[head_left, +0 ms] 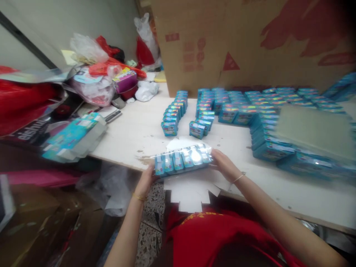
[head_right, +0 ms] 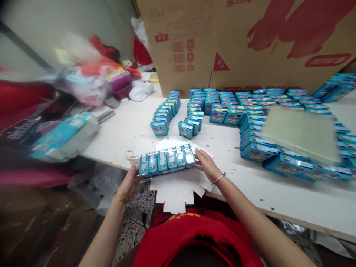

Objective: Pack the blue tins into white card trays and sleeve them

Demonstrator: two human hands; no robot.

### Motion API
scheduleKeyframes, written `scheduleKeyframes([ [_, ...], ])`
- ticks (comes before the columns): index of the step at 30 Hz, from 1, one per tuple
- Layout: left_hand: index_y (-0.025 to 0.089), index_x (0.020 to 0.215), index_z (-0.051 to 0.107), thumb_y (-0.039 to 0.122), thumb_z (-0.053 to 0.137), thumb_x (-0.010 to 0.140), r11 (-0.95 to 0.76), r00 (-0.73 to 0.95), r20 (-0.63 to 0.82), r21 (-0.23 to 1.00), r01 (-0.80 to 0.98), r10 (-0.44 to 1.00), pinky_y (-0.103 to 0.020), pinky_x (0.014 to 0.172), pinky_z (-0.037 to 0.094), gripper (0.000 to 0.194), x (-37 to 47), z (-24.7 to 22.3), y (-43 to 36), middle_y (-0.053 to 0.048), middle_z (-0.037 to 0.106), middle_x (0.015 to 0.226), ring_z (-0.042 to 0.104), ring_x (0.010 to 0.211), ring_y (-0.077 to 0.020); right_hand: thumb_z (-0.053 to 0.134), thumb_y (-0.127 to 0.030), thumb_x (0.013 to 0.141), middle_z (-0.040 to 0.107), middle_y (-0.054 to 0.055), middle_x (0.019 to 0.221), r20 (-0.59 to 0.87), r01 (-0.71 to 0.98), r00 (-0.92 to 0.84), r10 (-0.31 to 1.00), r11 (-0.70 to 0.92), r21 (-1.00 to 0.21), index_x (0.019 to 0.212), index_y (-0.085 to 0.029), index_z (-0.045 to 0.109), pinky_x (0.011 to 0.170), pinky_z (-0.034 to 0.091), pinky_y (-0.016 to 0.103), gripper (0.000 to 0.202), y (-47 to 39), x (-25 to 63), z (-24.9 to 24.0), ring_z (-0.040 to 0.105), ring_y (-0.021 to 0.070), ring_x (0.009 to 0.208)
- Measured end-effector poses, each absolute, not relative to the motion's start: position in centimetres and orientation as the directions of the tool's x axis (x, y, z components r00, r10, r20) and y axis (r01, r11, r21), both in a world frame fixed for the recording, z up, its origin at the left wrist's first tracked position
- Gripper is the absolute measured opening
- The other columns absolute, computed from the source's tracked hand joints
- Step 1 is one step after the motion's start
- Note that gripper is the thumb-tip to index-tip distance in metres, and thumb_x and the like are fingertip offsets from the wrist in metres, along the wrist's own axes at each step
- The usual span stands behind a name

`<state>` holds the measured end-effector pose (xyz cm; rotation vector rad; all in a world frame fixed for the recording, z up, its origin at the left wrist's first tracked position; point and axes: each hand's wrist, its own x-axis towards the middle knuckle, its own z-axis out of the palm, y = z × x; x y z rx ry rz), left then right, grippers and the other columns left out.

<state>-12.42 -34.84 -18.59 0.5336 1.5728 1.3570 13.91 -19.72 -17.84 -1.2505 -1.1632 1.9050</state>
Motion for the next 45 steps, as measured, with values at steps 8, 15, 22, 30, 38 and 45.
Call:
scheduleKeyframes([
  [8, 0.016, 0.062, 0.06, 0.05, 0.065, 0.07, 0.159, -0.735, -0.077, 0.986, 0.042, 0.674, -0.024, 0.063, 0.037, 0.036, -12.4, -17.4, -33.9, 0.0, 0.058, 0.062, 0.051, 0.065, -0.0134, 0.067, -0.065, 0.059, 0.043, -0.003, 0.054, -0.203, 0.163, -0.365, 0.908, -0.152, -0.975, 0.054, -0.02, 0.05, 0.05, 0.032, 0.026, 0.049, -18.2, 13.1, -15.9, 0.036, 0.0104, 0.053],
  [15, 0.016, 0.063, 0.054, 0.047, 0.061, 0.075, 0.15, -0.772, -0.116, 0.988, -0.027, 0.625, -0.023, 0.054, 0.035, 0.034, -11.0, -16.2, -34.0, -0.001, 0.059, 0.058, 0.053, 0.053, -0.0105, 0.073, -0.062, 0.053, 0.047, -0.002, 0.05, -0.15, 0.204, -0.408, 0.9, -0.071, -0.976, 0.052, -0.019, 0.053, 0.049, 0.03, 0.027, 0.048, -16.8, 13.6, -14.9, 0.039, 0.0107, 0.05],
  [22, 0.014, 0.075, 0.06, 0.06, 0.066, 0.065, 0.201, -0.765, -0.282, 0.959, -0.202, 0.579, -0.022, 0.048, 0.031, 0.047, -10.1, -16.6, -35.3, -0.003, 0.062, 0.071, 0.053, 0.054, -0.0096, 0.069, -0.067, 0.052, 0.049, -0.001, 0.051, -0.182, 0.23, -0.452, 0.873, -0.083, -0.97, 0.053, -0.018, 0.053, 0.049, 0.032, 0.026, 0.051, -17.0, 14.6, -15.5, 0.042, 0.0108, 0.049],
  [30, 0.016, 0.067, 0.053, 0.043, 0.077, 0.057, 0.158, -0.709, -0.294, 0.954, -0.253, 0.641, -0.024, 0.054, 0.044, 0.037, -9.3, -16.1, -35.5, 0.002, 0.057, 0.064, 0.054, 0.055, -0.0095, 0.072, -0.062, 0.049, 0.058, 0.002, 0.066, -0.205, 0.146, -0.44, 0.875, -0.155, -0.977, 0.06, -0.019, 0.056, 0.052, 0.037, 0.026, 0.047, -16.4, 14.2, -15.9, 0.052, 0.0148, 0.062],
  [38, 0.015, 0.073, 0.058, 0.039, 0.078, 0.056, 0.21, -0.702, -0.32, 0.948, -0.241, 0.636, -0.027, 0.059, 0.047, 0.036, -9.7, -14.7, -34.9, -0.002, 0.064, 0.073, 0.059, 0.06, -0.0119, 0.07, -0.061, 0.054, 0.063, 0.003, 0.073, -0.232, 0.08, -0.453, 0.861, -0.22, -0.972, 0.061, -0.02, 0.053, 0.06, 0.042, 0.028, 0.045, -15.8, 13.5, -16.1, 0.06, 0.0198, 0.076],
  [45, 0.015, 0.062, 0.057, 0.029, 0.074, 0.06, 0.16, -0.788, -0.317, 0.948, -0.274, 0.527, -0.025, 0.058, 0.04, 0.022, -8.6, -15.4, -34.0, 0.0, 0.058, 0.061, 0.054, 0.057, -0.0106, 0.069, -0.064, 0.052, 0.053, 0.002, 0.059, -0.115, 0.212, -0.443, 0.889, -0.021, -0.977, 0.057, -0.022, 0.055, 0.051, 0.036, 0.03, 0.045, -15.7, 14.4, -15.6, 0.048, 0.0159, 0.058],
])
